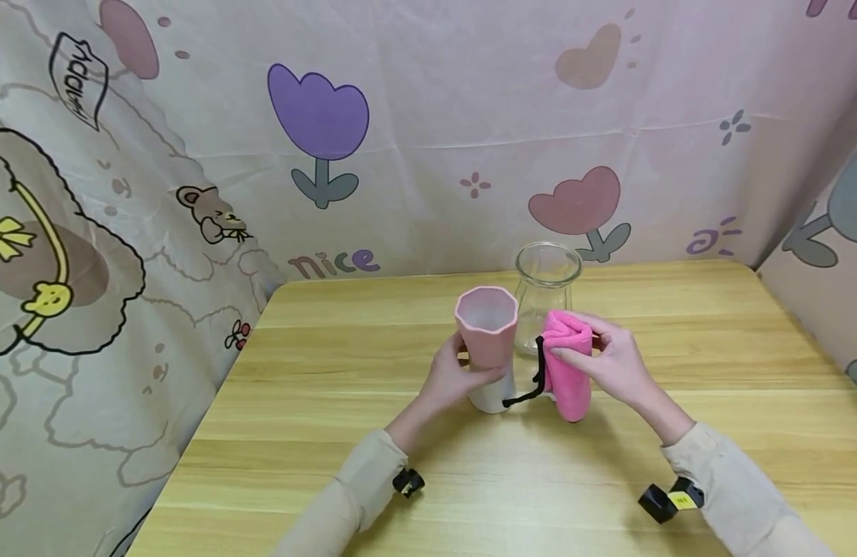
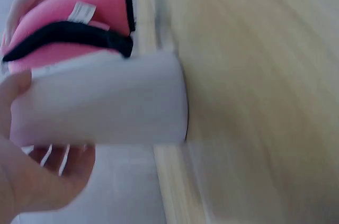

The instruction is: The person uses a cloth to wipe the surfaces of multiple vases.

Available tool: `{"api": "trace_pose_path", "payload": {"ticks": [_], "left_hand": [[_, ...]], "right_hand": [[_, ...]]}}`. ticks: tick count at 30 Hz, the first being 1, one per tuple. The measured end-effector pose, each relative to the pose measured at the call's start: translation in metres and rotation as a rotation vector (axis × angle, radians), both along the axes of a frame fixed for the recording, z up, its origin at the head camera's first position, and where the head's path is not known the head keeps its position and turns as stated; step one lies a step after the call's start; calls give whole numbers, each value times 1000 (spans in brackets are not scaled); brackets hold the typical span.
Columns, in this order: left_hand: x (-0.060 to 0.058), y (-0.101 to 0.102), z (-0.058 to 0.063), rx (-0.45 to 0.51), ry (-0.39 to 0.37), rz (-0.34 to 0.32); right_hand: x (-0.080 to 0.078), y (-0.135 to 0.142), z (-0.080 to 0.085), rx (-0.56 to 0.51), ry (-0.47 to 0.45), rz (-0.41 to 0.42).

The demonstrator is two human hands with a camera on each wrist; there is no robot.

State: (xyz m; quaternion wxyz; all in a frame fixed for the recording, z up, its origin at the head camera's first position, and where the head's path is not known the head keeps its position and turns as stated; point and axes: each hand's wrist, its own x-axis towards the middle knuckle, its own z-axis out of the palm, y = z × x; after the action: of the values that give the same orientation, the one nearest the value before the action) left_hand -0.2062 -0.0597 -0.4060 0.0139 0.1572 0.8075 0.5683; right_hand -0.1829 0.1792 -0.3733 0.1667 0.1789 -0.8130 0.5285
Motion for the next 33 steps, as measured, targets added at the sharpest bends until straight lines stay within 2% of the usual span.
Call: {"api": "trace_pose_path", "payload": {"ticks": [3, 7, 11, 15, 18, 22, 27, 33], "left_hand": [[-7, -7, 1, 51, -86, -101], [-16, -15, 2, 104, -181, -202], [-21, -19, 4, 120, -258, -266], [-24, -21, 3, 131, -305, -293], [-24, -22, 2, 153, -302, -311], [-23, -25, 0, 184, -247, -320], [-20, -29, -5, 216, -168, -301], [-16, -32, -9, 217, -127, -254]], "right_hand": [[0, 1, -1, 5, 4, 6], [0, 4, -2, 5, 5, 17], [1, 5, -3, 4, -4, 26], [2, 4, -3, -5, -14, 48], [2, 4, -3, 1, -23, 54], [0, 0, 4, 29, -15, 45], [-4, -8, 21, 9, 43, 65], [-6, -18, 37, -36, 92, 124]]}}
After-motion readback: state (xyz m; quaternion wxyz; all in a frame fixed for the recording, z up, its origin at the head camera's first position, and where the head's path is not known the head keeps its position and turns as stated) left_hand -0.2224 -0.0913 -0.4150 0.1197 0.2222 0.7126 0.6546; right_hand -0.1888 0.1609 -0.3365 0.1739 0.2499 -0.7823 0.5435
